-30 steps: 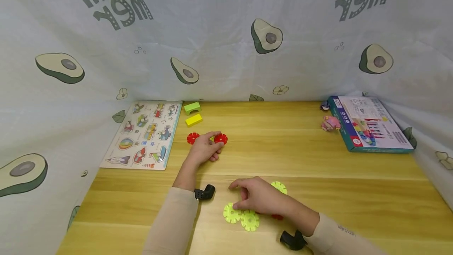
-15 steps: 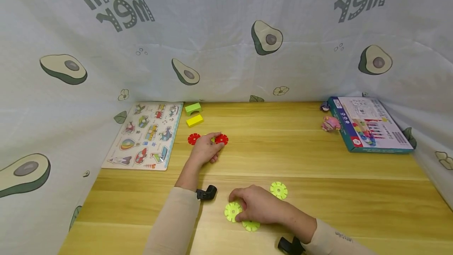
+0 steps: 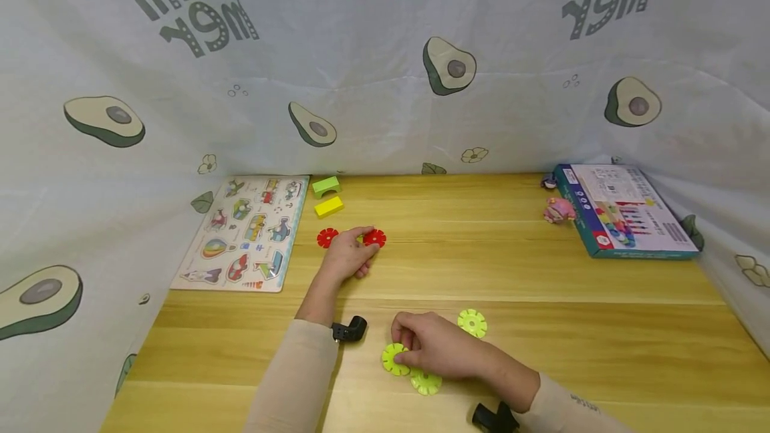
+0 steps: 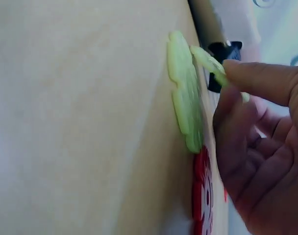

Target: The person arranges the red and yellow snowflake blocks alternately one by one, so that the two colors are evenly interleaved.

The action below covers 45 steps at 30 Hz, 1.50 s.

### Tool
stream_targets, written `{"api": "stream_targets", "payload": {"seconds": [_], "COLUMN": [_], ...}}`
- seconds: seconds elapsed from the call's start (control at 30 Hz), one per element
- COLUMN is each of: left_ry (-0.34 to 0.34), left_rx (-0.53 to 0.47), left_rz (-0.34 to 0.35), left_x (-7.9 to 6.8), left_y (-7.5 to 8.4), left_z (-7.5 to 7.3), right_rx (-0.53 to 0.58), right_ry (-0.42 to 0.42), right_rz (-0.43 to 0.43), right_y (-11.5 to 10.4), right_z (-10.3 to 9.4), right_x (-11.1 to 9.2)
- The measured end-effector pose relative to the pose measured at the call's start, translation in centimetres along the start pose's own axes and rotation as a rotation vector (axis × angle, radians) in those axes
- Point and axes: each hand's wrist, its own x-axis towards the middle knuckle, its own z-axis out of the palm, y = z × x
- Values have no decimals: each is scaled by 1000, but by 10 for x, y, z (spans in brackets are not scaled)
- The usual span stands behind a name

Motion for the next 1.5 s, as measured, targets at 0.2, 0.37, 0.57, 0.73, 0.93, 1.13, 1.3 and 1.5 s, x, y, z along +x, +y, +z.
{"api": "stream_targets", "payload": {"seconds": [0.2,0.37,0.57,0.73,0.93,1.13,1.3,1.5], "left_ry": [-3,-6,-4,0,7,13,6,1], "left_rx": [4,5,20,18,17,12,-1,14], "left_rz": [0,13,-5,-6,0,7,14,26], "left_x": [0,0,1,1,2,1,1,2], "left_y": [0,-1,-1,-2,-1,-1,-1,-2], "left_z": [-1,0,0,-1,-1,-1,-1,-1], "right_rx": [203,270,227,187,179,139,38,-1], "right_ry": [59,178,297,351,425,423,397,400], "right_rz": [41,110,201,275,342,381,395,403], "right_y": [7,17,29,39,50,56,56,55], "right_z": [-14,-33,-51,-62,-74,-79,-80,-80], "right_x": [5,18,43,66,92,109,115,112]}}
